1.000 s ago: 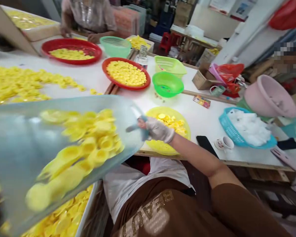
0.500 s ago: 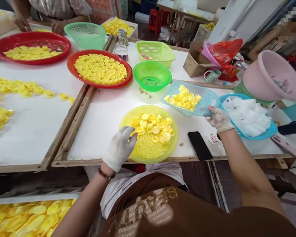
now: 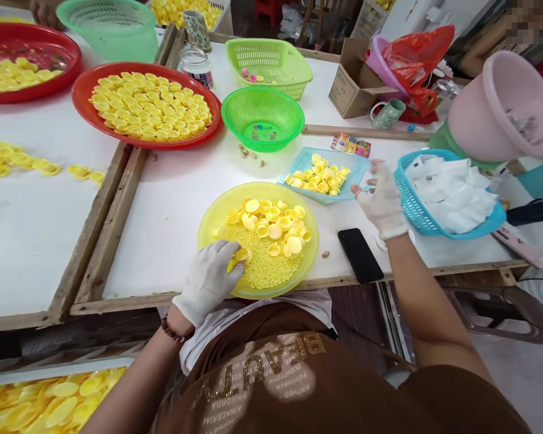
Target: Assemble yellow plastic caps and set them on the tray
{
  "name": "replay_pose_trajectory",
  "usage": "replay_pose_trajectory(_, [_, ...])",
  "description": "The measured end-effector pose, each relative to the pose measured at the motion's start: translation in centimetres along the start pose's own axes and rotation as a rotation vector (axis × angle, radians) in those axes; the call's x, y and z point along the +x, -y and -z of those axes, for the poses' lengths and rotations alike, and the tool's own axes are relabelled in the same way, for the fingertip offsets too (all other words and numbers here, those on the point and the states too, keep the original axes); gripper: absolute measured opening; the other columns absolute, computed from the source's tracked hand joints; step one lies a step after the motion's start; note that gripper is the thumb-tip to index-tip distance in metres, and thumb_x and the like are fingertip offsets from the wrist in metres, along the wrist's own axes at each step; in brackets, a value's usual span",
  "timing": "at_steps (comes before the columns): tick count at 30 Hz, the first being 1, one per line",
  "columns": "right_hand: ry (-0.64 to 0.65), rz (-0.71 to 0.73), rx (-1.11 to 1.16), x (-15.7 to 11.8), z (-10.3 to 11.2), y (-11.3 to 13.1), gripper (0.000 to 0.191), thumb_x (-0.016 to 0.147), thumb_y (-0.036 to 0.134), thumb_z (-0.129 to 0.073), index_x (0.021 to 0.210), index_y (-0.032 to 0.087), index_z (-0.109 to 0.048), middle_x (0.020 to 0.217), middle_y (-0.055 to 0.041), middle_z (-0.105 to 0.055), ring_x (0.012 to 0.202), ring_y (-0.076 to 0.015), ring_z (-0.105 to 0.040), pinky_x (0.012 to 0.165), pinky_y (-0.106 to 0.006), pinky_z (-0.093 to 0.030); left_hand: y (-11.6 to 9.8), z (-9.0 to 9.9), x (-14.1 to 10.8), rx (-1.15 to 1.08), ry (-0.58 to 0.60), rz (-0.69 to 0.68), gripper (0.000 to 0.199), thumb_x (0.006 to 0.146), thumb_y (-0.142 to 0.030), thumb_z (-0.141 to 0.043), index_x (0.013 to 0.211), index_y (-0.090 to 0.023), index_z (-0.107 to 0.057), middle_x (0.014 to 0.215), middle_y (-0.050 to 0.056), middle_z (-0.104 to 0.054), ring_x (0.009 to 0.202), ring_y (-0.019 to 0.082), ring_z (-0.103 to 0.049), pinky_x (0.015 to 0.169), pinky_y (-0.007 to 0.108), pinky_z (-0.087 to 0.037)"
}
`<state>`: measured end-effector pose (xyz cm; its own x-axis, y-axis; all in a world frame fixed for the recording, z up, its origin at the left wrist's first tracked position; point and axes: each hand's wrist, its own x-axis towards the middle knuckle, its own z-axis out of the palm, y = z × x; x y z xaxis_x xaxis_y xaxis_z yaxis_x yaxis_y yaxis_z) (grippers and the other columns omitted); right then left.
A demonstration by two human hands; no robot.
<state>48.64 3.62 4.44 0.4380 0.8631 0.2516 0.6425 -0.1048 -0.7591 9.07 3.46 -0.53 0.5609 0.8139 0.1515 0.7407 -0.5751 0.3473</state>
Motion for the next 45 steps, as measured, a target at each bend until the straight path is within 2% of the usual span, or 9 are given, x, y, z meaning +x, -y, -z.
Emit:
replay_pose_trajectory(4, [0.595,0.713,-0.286,-6.9,-5.4,6.5,0.015,0.090,0.015,-0.054,0.093,0.022,-0.067,0.101,-0.0059,-0.066,0.095,-0.0215,-0.056,0.089,-0.040,-0.045,0.1,-0.7,-0.6,-0.077,-0.110,-0.019,0.035,0.091,-0.037,-0.059,0.119,-0.017,-0.059,0.119,0.012,-0.064,0.105,0.029,-0.065,0.089,0.041,-0.053])
replay_pose_trajectory(7, [0.757,0.829,-0.620,-9.7,-9.3,8.8,0.019,0.090,0.012,-0.053,0.081,0.018,-0.068,0.100,-0.0098,-0.065,0.098,-0.0258,-0.052,0.091,-0.047,-0.037,0.2,-1.2,-0.6,-0.129,-0.174,-0.018,0.036,0.095,-0.040,-0.056,0.123,-0.016,-0.058,0.123,0.013,-0.063,0.108,0.028,-0.065,0.091,0.040,-0.054])
replay_pose_trajectory(10, [0.770,0.739,-0.664,-9.4,-10.4,8.5,0.018,0.091,0.012,-0.053,0.082,0.017,-0.068,0.099,-0.0089,-0.065,0.100,-0.0250,-0.050,0.091,-0.046,-0.033,0.3,-1.6,-0.8,-0.114,-0.184,-0.028,0.030,0.097,-0.037,-0.054,0.119,-0.016,-0.059,0.120,0.012,-0.064,0.107,0.027,-0.065,0.091,0.040,-0.054])
replay_pose_trajectory(23, [0.872,0.326,0.096,-5.6,-9.5,6.4,0.011,0.090,0.020,-0.054,0.087,0.019,-0.065,0.088,-0.0010,-0.062,0.085,-0.0159,-0.054,0.082,-0.032,-0.042,-1.7,0.6,1.9,-0.227,-0.175,-0.128,0.033,0.099,-0.036,-0.053,0.129,-0.020,-0.055,0.125,0.011,-0.063,0.114,0.026,-0.062,0.098,0.041,-0.050])
replay_pose_trajectory(28, [0.853,0.344,0.028,-5.1,-9.6,7.5,0.013,0.094,0.022,-0.052,0.088,0.019,-0.063,0.089,-0.0009,-0.064,0.084,-0.0157,-0.055,0.082,-0.033,-0.041,-0.9,1.4,1.4,-0.039,-0.101,-0.019,0.037,0.093,-0.047,-0.061,0.117,-0.018,-0.062,0.115,0.011,-0.067,0.100,0.029,-0.064,0.087,0.044,-0.049])
replay_pose_trajectory(32, [0.705,0.670,-0.399,-6.4,-10.4,8.7,0.013,0.094,0.019,-0.053,0.088,0.020,-0.065,0.097,-0.0062,-0.065,0.099,-0.0241,-0.053,0.091,-0.043,-0.036,0.0,0.7,0.0,0.132,-0.028,-0.015,0.027,0.087,-0.040,-0.067,0.104,-0.019,-0.066,0.101,0.007,-0.071,0.090,0.030,-0.065,0.084,0.048,-0.044])
replay_pose_trajectory(36, [0.751,0.892,-0.653,-8.3,-11.5,9.4,0.018,0.095,0.012,-0.048,0.091,0.020,-0.064,0.096,-0.0090,-0.065,0.097,-0.0267,-0.052,0.086,-0.045,-0.037,0.1,0.0,-0.2,0.125,-0.053,0.003,0.011,0.084,-0.023,-0.062,0.095,-0.019,-0.065,0.095,0.005,-0.072,0.088,0.027,-0.065,0.086,0.046,-0.042])
replay_pose_trajectory(40, [0.750,0.716,-0.631,-10.2,-10.6,11.0,0.016,0.100,0.020,-0.047,0.102,0.019,-0.063,0.101,-0.0103,-0.065,0.093,-0.0250,-0.056,0.078,-0.040,-0.042,0.2,-0.2,-0.5,0.046,-0.094,-0.001,0.015,0.083,-0.021,-0.060,0.097,-0.019,-0.064,0.099,0.005,-0.074,0.088,0.025,-0.068,0.089,0.045,-0.041])
replay_pose_trajectory(45, [0.969,0.457,-0.686,-13.3,-11.2,13.2,0.025,0.095,0.037,-0.058,0.112,0.019,-0.059,0.103,-0.0105,-0.064,0.069,-0.0204,-0.061,0.054,-0.034,-0.041,0.2,-0.3,-0.8,-0.004,-0.115,0.029,0.020,0.085,-0.027,-0.061,0.102,-0.016,-0.064,0.090,0.005,-0.073,0.083,0.026,-0.068,0.090,0.046,-0.041])
